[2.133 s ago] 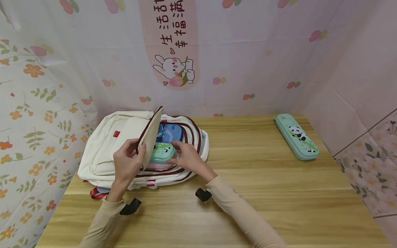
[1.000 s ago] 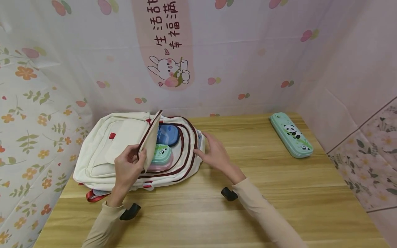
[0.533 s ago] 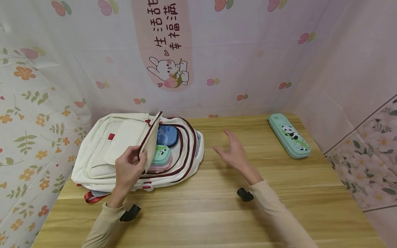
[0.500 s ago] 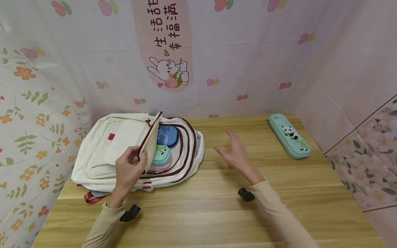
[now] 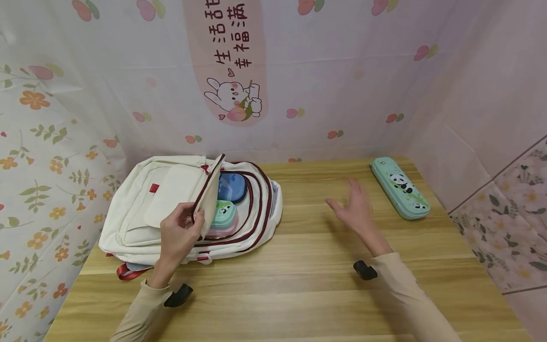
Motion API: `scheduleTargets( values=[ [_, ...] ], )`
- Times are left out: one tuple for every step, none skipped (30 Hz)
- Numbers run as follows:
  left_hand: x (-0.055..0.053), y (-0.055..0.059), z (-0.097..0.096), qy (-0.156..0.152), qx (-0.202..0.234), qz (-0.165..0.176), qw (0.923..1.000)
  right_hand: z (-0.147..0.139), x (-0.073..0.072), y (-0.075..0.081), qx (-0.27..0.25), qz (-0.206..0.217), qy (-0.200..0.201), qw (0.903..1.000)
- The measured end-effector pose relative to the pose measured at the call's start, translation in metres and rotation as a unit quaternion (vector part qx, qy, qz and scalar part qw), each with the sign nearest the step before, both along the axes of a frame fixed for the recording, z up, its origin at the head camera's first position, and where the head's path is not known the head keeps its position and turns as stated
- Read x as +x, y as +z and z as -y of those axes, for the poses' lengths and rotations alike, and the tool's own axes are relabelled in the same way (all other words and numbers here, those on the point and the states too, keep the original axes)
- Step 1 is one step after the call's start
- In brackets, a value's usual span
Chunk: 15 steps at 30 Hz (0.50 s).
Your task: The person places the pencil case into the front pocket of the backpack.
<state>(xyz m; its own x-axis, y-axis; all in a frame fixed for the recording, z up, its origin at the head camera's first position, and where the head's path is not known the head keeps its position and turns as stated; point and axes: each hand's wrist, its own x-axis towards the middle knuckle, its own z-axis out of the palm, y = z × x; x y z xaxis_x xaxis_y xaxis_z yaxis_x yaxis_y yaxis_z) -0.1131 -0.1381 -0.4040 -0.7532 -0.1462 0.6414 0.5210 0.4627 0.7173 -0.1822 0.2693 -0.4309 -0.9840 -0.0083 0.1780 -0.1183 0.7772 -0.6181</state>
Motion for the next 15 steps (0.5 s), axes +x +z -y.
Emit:
scheduleTargets(
  values=[
    [0.000, 0.000, 0.000, 0.001, -0.002, 0.000, 1.0000, -0.006, 0.000, -0.001, 0.000, 0.000, -0.005, 1.0000],
    [0.000, 0.000, -0.001, 0.002, -0.004, -0.001, 1.0000, -0.013, -0.001, -0.002, 0.001, -0.002, -0.009, 1.0000],
    [0.000, 0.000, -0.001, 0.004, -0.007, -0.002, 1.0000, -0.019, -0.001, -0.003, 0.004, -0.007, -0.015, 0.9999],
    [0.000, 0.000, -0.001, 0.005, -0.010, -0.003, 0.9999, -0.025, -0.001, -0.003, 0.009, -0.008, -0.022, 0.9997],
    [0.000, 0.000, -0.001, 0.007, -0.012, -0.005, 0.9999, -0.031, -0.001, -0.003, 0.013, -0.006, -0.030, 0.9995],
    [0.000, 0.001, -0.002, 0.009, -0.015, -0.006, 0.9998, -0.037, -0.001, -0.004, 0.015, -0.007, -0.037, 0.9992],
    [0.000, 0.001, -0.002, 0.011, -0.017, -0.007, 0.9998, -0.042, -0.001, -0.004, 0.019, -0.006, -0.046, 0.9988],
    [0.000, 0.001, -0.002, 0.013, -0.019, -0.006, 0.9997, -0.046, -0.001, -0.005, 0.019, 0.000, -0.054, 0.9984],
    [0.000, 0.001, -0.002, 0.015, -0.020, -0.005, 0.9997, -0.050, 0.000, -0.005, 0.018, 0.007, -0.061, 0.9979],
    [0.001, 0.001, -0.003, 0.015, -0.021, -0.004, 0.9997, -0.054, 0.000, -0.005, 0.017, 0.012, -0.068, 0.9974],
    [0.001, 0.001, -0.003, 0.016, -0.020, -0.003, 0.9997, -0.057, 0.001, -0.006, 0.015, 0.018, -0.075, 0.9969],
    [0.001, 0.001, -0.003, 0.015, -0.020, -0.001, 0.9997, -0.060, 0.001, -0.006, 0.011, 0.021, -0.082, 0.9963],
    [0.000, 0.001, -0.003, 0.015, -0.020, 0.000, 0.9997, -0.063, 0.002, -0.007, 0.010, 0.022, -0.088, 0.9958],
    [0.000, 0.000, -0.003, 0.014, -0.020, 0.001, 0.9997, -0.066, 0.002, -0.007, 0.011, 0.020, -0.093, 0.9954],
    [0.000, 0.000, -0.003, 0.012, -0.019, 0.002, 0.9997, -0.068, 0.002, -0.008, 0.013, 0.019, -0.100, 0.9947]
  ],
)
